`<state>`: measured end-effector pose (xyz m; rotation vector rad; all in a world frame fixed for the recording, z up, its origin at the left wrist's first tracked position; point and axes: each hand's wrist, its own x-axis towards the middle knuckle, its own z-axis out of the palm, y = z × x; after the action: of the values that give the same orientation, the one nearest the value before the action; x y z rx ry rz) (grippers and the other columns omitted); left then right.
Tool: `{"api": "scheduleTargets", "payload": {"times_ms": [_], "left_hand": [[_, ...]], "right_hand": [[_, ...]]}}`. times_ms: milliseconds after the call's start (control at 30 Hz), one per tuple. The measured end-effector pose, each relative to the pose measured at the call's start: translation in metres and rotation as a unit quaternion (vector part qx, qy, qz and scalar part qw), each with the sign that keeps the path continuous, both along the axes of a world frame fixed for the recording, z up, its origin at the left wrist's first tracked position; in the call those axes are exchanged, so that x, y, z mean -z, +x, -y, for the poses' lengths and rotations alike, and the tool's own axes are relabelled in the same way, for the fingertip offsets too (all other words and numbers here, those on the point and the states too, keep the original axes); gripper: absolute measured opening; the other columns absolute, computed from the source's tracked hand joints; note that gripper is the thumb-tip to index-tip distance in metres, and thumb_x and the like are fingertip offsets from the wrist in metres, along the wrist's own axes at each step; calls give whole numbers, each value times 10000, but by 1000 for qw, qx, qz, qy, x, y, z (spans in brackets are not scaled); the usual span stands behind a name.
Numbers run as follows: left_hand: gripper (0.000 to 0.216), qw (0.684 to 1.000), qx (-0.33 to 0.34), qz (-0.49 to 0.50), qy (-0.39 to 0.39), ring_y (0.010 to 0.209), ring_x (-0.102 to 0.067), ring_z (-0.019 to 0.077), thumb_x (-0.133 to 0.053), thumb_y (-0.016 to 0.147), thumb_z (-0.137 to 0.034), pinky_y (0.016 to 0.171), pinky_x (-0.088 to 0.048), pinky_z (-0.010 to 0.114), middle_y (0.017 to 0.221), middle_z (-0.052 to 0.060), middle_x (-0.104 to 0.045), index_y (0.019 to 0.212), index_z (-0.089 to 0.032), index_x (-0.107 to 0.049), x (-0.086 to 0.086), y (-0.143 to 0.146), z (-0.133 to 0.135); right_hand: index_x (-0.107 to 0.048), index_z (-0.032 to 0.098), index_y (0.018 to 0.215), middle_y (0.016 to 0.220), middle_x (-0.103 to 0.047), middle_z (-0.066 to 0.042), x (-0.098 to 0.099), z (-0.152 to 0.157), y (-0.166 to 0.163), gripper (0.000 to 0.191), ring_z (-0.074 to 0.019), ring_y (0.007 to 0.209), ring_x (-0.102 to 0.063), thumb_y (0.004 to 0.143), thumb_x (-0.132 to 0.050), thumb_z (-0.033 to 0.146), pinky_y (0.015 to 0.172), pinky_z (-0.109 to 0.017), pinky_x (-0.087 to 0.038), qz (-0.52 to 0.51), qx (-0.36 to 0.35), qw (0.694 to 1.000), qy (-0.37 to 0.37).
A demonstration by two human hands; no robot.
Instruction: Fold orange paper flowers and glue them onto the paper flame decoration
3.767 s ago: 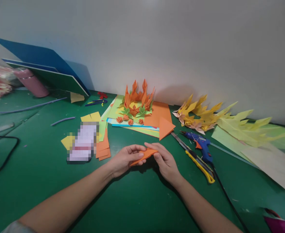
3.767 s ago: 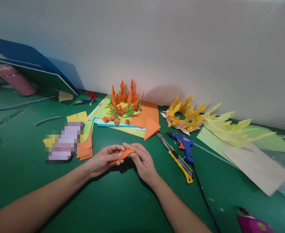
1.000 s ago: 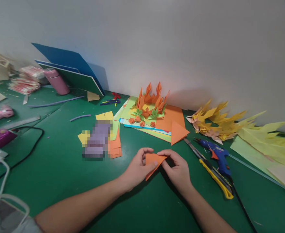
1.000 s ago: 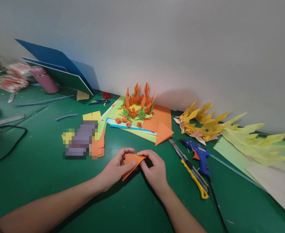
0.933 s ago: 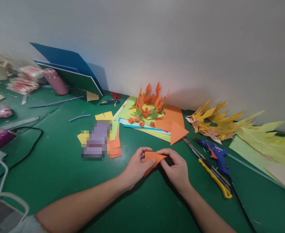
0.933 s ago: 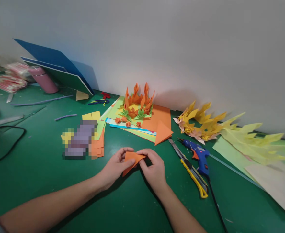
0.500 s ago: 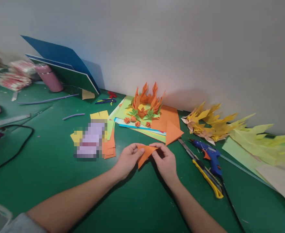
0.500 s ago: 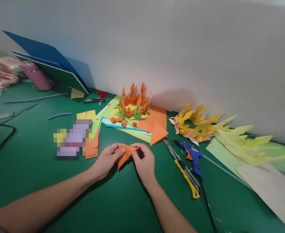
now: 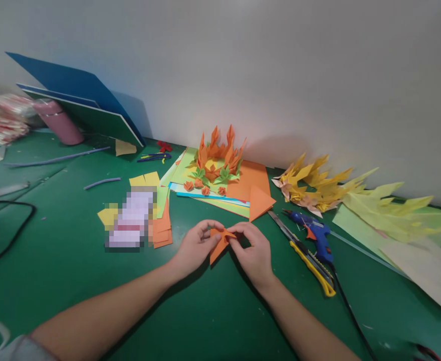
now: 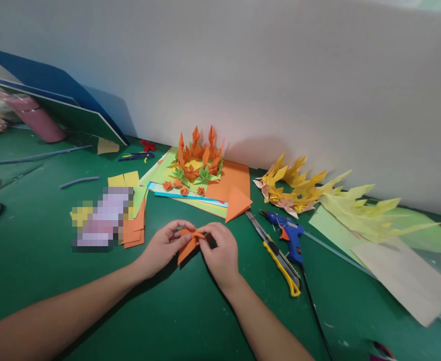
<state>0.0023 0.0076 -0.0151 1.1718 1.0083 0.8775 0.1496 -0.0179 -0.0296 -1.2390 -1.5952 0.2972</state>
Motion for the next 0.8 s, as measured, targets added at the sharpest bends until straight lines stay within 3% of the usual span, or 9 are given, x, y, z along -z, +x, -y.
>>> {"api": "scheduleTargets", "payload": {"times_ms": [200,533,800], "left_hand": [[165,1000,-7,18,-1,764,-604,134,-690,687,-274,763,-474,268,781,9,-645,790,-162,-626,1,-1,-1],[273,998,12,46,-27,593,-576,103,-697,693,-319,597,-474,230,635,-45,-589,878,-177,-555,3,-2,-1],[275,1000,4,26,-17,676,-563,88,-709,629,-172,655,-468,222,813,-21,-587,863,-171,-567,-2,-1,-2]], "right_hand": [[-659,209,815,756,-684,-44,-1,0,3,120,-172,696,-638,828,-561,141,647,-291,-521,79,-23,995,55],[-671,177,871,783,-681,-73,0,2,5,145,-180,703,-613,859,-529,145,642,-302,-520,173,-38,980,95],[-678,187,925,780,-653,-72,0,1,3,219,-181,720,-605,850,-483,121,647,-307,-520,183,-30,979,83]]}}
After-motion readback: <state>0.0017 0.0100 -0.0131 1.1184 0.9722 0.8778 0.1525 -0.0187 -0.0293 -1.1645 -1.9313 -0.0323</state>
